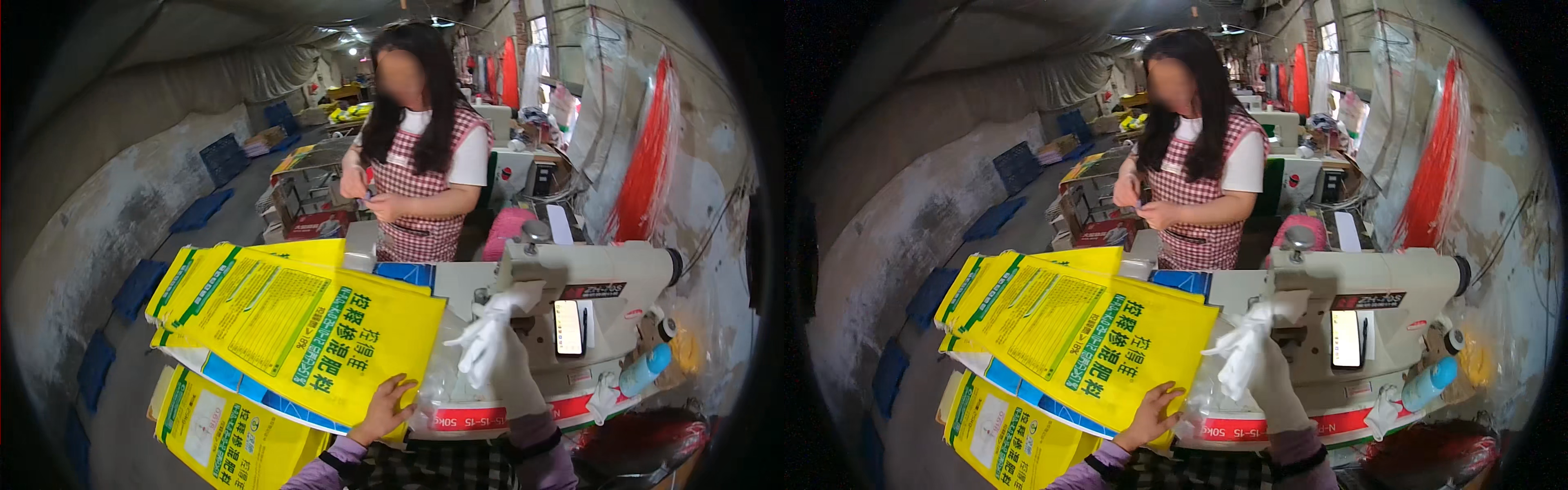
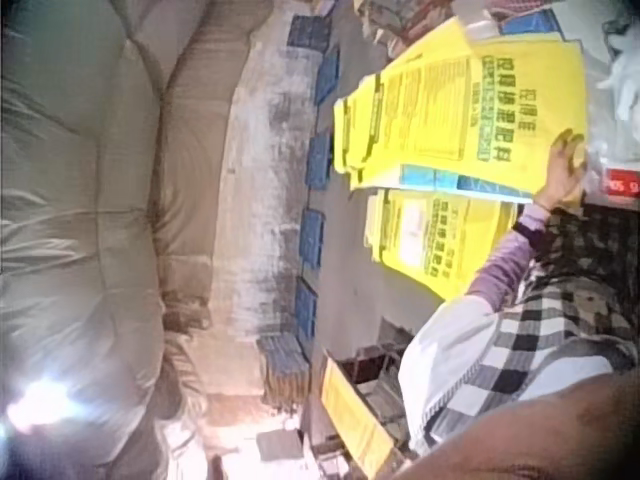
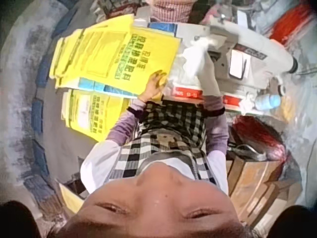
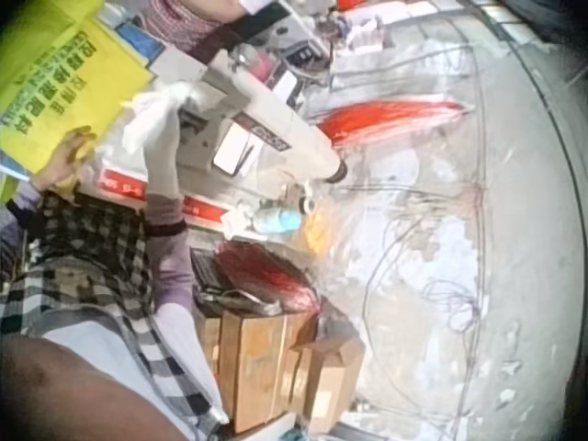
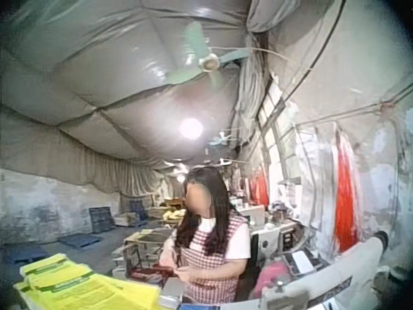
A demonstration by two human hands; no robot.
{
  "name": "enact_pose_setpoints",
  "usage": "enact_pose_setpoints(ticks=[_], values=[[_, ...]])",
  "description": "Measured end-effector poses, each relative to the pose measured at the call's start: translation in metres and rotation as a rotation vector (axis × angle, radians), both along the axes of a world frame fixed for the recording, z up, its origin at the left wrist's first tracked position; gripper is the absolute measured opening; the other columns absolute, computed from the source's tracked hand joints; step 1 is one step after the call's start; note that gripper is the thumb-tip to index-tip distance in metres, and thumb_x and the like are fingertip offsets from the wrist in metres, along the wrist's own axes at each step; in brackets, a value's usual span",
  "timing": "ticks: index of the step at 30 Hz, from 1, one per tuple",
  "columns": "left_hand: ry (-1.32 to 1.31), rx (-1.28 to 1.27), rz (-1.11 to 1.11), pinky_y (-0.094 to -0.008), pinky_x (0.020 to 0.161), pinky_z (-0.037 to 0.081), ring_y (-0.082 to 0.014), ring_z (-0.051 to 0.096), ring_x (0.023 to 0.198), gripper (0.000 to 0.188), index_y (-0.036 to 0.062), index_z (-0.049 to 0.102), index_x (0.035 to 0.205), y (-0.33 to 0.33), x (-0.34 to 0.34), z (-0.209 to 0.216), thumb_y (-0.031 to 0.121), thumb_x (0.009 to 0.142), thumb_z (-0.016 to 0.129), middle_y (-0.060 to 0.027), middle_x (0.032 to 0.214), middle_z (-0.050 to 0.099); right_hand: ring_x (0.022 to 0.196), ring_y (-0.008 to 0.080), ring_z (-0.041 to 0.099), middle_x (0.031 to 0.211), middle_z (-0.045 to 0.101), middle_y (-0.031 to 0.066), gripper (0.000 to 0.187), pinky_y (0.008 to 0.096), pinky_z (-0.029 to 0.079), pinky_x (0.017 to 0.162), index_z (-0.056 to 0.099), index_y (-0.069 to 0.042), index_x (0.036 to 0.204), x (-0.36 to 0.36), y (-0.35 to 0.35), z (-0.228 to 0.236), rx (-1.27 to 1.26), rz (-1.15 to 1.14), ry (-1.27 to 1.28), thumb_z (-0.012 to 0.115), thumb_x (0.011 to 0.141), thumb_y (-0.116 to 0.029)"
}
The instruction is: Sorting and stacking large yellow and white plastic bags on a workbench in a manufacturing environment.
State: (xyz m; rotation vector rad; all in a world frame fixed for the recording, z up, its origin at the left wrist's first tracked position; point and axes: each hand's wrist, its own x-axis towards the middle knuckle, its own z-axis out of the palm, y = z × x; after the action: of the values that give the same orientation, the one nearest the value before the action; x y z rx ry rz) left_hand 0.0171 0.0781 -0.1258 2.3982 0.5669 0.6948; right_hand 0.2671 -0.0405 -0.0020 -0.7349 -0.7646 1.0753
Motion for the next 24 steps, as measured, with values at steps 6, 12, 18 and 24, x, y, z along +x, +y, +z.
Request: enact_pose_setpoints(ticks=[6,12,18,24], values=[[-0.045,-0.027,-0.03,-0.0436,0.103,0.04,-0.0387,0.048,0.121,0.05,0.0131,0.058,0.128,0.005,0.003,-0.001,0.025,0.082,0.071,-0.0185,0.134,0.05,0.071,0.0174,0.066,0.089,0.067,0.0121,0.031,0.0267,0.051,0.059,0.058,0.003,0.111,-0.026,0.054,0.017,-0.065,-0.118,-0.002,0.042,0.1,-0.022],[-0.032,-0.024,-0.02,-0.0434,0.104,0.039,-0.038,0.046,0.123,0.051,0.0131,0.057,0.129,0.007,-0.001,0.001,0.022,0.08,0.071,-0.0176,0.136,0.049,0.071,0.0145,0.064,0.087,0.066,0.007,0.024,0.0223,0.048,0.059,0.058,0.001,0.109,-0.039,0.038,0.016,-0.235,-0.184,-0.077,0.048,0.096,-0.018],[-0.05,-0.047,-0.059,-0.0443,0.104,0.039,-0.0385,0.048,0.122,0.051,0.011,0.058,0.127,0.004,0.003,0.005,0.021,0.079,0.073,-0.0182,0.133,0.051,0.068,0.0116,0.061,0.079,0.062,0.0048,0.028,0.0227,0.047,0.058,0.057,0.0,0.108,-0.037,-0.035,-0.013,-0.342,-0.374,0.033,0.047,0.1,-0.025],[-0.2,-0.479,-0.064,-0.0421,0.105,0.039,-0.0291,0.047,0.127,0.056,0.0018,0.05,0.13,0.021,-0.005,-0.035,0.01,0.079,0.072,-0.0165,0.137,0.047,0.069,0.0119,0.061,0.084,0.063,0.0061,0.02,0.0265,0.049,0.059,0.056,-0.003,0.102,-0.049,-0.219,-0.041,-0.488,-0.929,-0.09,0.046,0.1,-0.021]])
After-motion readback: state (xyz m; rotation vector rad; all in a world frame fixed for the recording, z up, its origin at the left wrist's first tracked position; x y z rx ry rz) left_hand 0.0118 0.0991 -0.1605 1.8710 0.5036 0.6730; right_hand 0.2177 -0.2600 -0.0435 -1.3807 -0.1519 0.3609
